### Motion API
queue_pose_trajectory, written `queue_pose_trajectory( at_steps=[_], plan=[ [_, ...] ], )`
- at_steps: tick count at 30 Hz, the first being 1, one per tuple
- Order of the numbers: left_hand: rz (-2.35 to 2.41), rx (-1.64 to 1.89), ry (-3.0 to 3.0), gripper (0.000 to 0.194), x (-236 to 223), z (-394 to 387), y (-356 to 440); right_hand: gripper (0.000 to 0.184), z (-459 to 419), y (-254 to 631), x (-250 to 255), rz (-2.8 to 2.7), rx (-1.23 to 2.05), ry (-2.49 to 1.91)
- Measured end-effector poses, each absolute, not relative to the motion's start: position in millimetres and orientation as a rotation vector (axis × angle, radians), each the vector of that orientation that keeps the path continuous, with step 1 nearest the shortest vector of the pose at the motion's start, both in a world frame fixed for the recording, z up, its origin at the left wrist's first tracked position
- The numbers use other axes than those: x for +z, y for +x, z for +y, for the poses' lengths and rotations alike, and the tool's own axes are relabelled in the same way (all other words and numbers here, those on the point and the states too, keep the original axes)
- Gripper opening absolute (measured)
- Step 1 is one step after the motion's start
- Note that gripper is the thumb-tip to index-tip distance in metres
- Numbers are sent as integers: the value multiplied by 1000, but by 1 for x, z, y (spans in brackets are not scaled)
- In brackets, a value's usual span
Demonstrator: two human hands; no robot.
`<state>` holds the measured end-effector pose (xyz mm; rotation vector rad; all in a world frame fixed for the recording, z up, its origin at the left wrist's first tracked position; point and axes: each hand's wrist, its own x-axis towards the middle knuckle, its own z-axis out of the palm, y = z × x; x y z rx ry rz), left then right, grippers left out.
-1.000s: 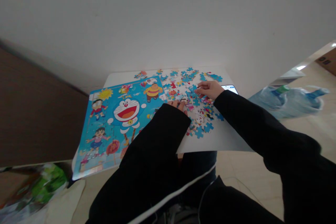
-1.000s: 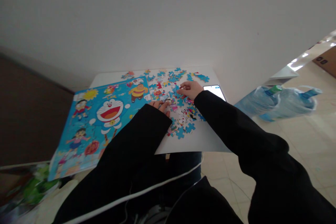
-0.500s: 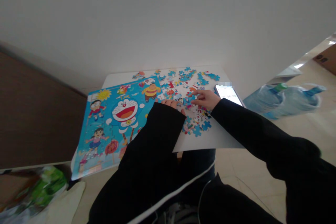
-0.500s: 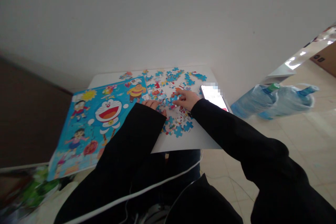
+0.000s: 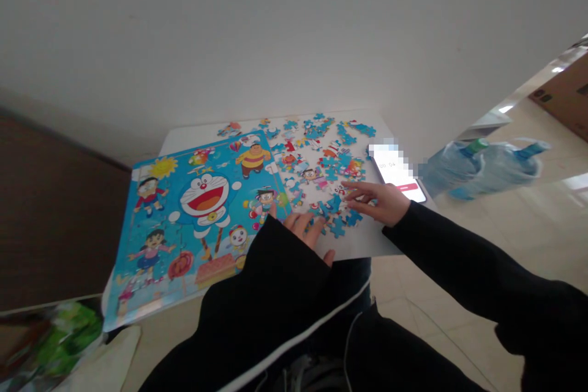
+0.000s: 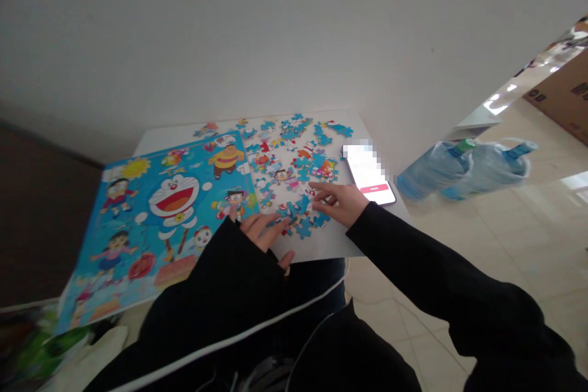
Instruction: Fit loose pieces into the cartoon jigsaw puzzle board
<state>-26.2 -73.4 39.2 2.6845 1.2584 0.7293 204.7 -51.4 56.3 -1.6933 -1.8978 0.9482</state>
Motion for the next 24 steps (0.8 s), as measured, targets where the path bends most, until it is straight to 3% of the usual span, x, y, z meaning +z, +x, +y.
queue_pose_trajectory(
  at_steps=[6, 11, 15, 24],
  plan=[
    [1214, 611, 2673, 57, 21, -79, -19, 26, -50, 234, 57, -2227, 532, -1834],
    [1216, 627, 2650, 54, 18, -76, -19, 30, -49, 235, 55, -2374, 293, -1957],
    [1207, 689, 2652, 51, 16, -75, -21, 38, -48, 233, 52, -2419, 254, -1865],
    [1203, 717, 2623, 39, 18, -75, -23, 38, -44, 231, 40, -2572, 156, -1693]
  ],
)
